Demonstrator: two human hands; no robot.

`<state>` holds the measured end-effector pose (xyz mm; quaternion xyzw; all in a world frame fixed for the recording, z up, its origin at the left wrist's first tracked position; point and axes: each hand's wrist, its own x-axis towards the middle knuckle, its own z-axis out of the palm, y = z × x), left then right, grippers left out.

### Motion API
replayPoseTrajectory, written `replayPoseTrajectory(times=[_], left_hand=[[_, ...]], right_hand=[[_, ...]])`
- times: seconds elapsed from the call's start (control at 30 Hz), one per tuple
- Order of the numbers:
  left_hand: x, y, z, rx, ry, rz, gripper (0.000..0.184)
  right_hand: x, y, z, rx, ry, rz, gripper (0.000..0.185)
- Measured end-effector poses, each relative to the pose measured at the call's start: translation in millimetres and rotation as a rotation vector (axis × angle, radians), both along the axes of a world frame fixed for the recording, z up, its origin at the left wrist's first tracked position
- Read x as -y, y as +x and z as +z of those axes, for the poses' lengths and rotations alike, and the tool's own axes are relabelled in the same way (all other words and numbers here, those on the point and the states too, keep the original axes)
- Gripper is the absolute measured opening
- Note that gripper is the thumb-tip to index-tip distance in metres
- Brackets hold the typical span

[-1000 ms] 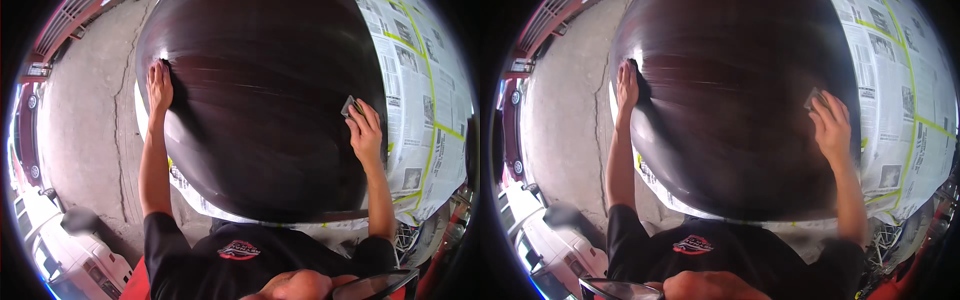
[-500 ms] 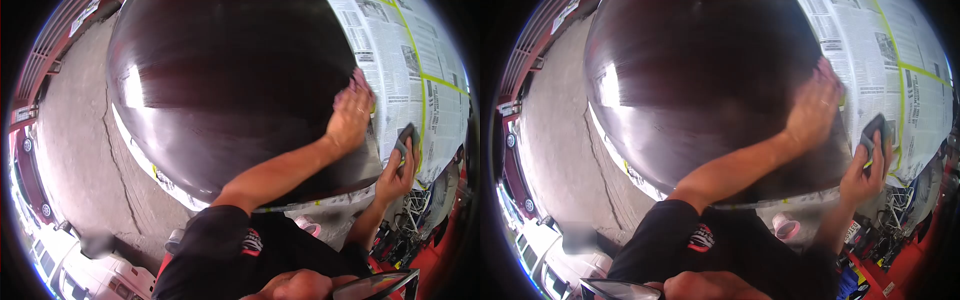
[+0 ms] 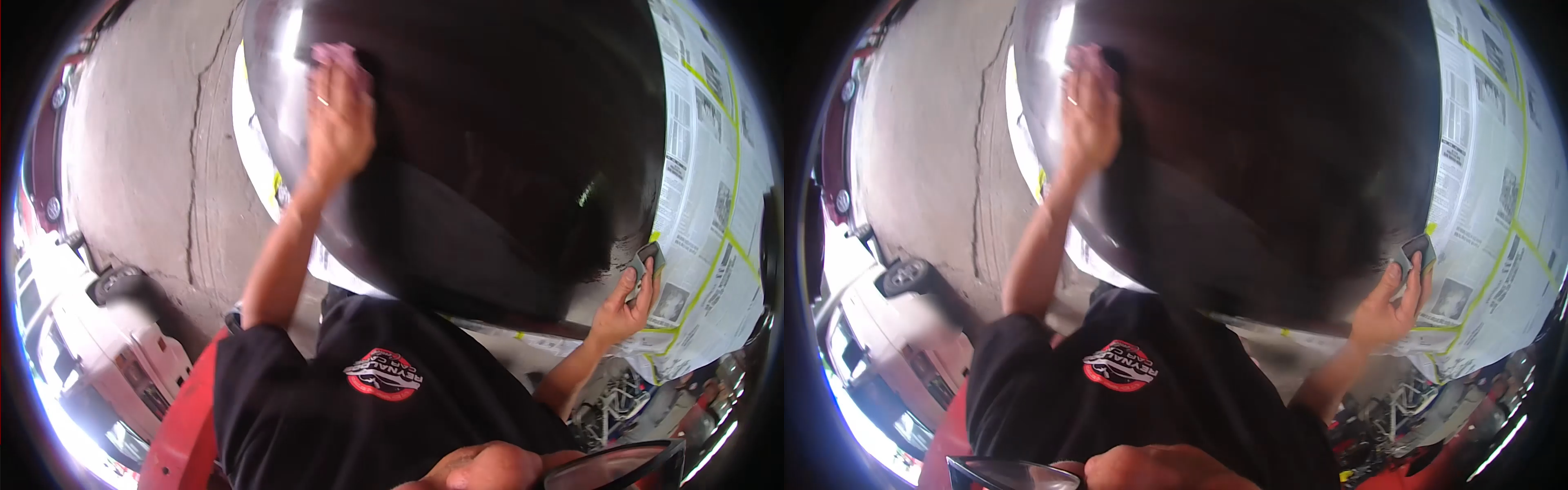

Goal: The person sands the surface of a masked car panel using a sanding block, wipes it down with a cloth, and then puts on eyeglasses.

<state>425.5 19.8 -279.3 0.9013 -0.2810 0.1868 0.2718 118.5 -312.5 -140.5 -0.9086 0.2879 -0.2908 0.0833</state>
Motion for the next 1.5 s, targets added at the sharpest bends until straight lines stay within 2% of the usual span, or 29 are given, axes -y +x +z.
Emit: replayPoseTrajectory(times=[0.13, 0.2, 0.27, 0.3, 0.33, 0.37, 0.4, 0.43, 0.5, 0.53, 0.6, 0.63, 0.67, 0.7, 0.73, 0.93, 0.97, 1.0, 1.03, 1.07, 1.1, 1.13, 1.17, 1.2, 1.27, 1.33, 1.4, 1.47, 1.5], left_hand=[[-58, 79, -65, 0.121, -0.245, 0.321, 0.042], [-86, 96, -84, -0.01, -0.106, 0.44, 0.041], [-120, 91, -67, -0.427, -0.349, 0.333, 0.043], [-134, 84, -43, -0.314, -0.133, 0.488, 0.039], [-167, 71, -32, -0.18, -0.118, 0.362, 0.036], [-197, 50, -27, -0.17, -0.212, 0.399, 0.037], [-219, 20, -21, -0.516, -0.444, 0.812, 0.041], [-260, -13, -14, -0.538, -0.469, 0.523, 0.042], [-312, -97, -26, -0.619, -0.524, 0.648, 0.051], [-334, -142, -45, -0.68, -0.635, 0.767, 0.058], [-418, -264, -140, -0.849, -0.753, 1.095, 0.07], [-454, -329, -176, -1.064, -0.56, 1.319, 0.069], [-497, -410, -229, -1.07, -0.287, 1.33, 0.061], [-465, -444, -212, -1.133, -0.401, 1.446, 0.052], [-463, -472, -199, -1.431, -0.147, 1.301, 0.048], [-537, -452, -200, -1.608, -0.222, 0.899, 0.047], [-557, -436, -207, -1.638, -0.235, 0.816, 0.046], [-577, -391, -242, -1.794, -0.289, 1.077, 0.045], [-609, -345, -273, -1.82, -0.186, 0.919, 0.043], [-669, -311, -323, -1.432, 0.274, 0.218, 0.043], [-640, -255, -262, -1.381, 0.205, 0.329, 0.041], [-637, -204, -228, -1.579, -0.541, 0.56, 0.037], [-617, -167, -171, -1.475, -0.707, 0.483, 0.029], [-629, -146, -176, -1.32, -0.761, 0.664, 0.027], [-631, -106, -126, -1.302, -0.763, 0.312, 0.043], [-607, -90, -91, -1.218, -0.786, 0.379, 0.028], [-640, -83, -125, -1.343, -0.487, 0.424, 0.04], [-631, -94, -107, -1.384, -0.566, 0.026, 0.036], [-633, -106, -115, -1.365, -0.351, 0.166, 0.036]], right_hand=[[-8, 18, -6, -0.061, -0.07, 0.157, 0.033], [-17, 27, -7, -0.042, -0.061, 0.249, 0.032], [-23, 24, 0, -0.09, -0.086, 0.279, 0.032], [-23, 21, 2, -0.109, -0.106, 0.266, 0.032], [-26, 21, 2, -0.119, -0.121, 0.253, 0.032], [-33, 23, 1, -0.034, -0.032, 0.234, 0.037], [-38, 25, -4, -0.024, -0.01, 0.242, 0.037], [-41, 24, -8, -0.01, 0.017, 0.263, 0.036], [-56, 19, -10, -0.002, 0.024, 0.313, 0.034], [-67, 18, -11, -0.008, 0.026, 0.301, 0.034], [-88, 12, -11, 0.103, 0.202, 0.377, 0.033], [-95, 8, -7, 0.08, 0.178, 0.399, 0.033], [-102, 2, -6, 0.072, 0.173, 0.383, 0.033], [-110, -5, -4, 0.112, 0.201, 0.367, 0.033], [-117, -13, -1, 0.154, 0.227, 0.347, 0.033], [-209, -71, 14, 0.078, 0.089, 0.172, 0.032], [-240, -76, 12, 0.14, 0.235, 0.15, 0.03], [-274, -80, 11, 0.211, 0.379, 0.126, 0.027], [-306, -81, 13, 0.129, 0.386, 0.129, 0.028], [-340, -77, 10, 0.105, 0.537, 0.163, 0.03], [-382, -64, 8, 0.082, 0.636, 0.161, 0.03], [-418, -48, 13, -0.087, 0.652, 0.205, 0.03], [-445, -43, -5, -0.116, 0.747, 0.317, 0.031], [-475, -35, -3, -0.304, 0.933, 0.301, 0.032], [-518, -22, -23, -0.235, 0.788, 0.628, 0.034], [-546, -6, -32, -0.258, 0.841, 0.692, 0.044], [-557, 12, -43, -0.276, 1.008, 0.59, 0.052], [-559, 32, -62, -0.208, 1.141, 0.428, 0.066], [-553, 49, -69, -0.281, 1.313, 0.351, 0.082]])
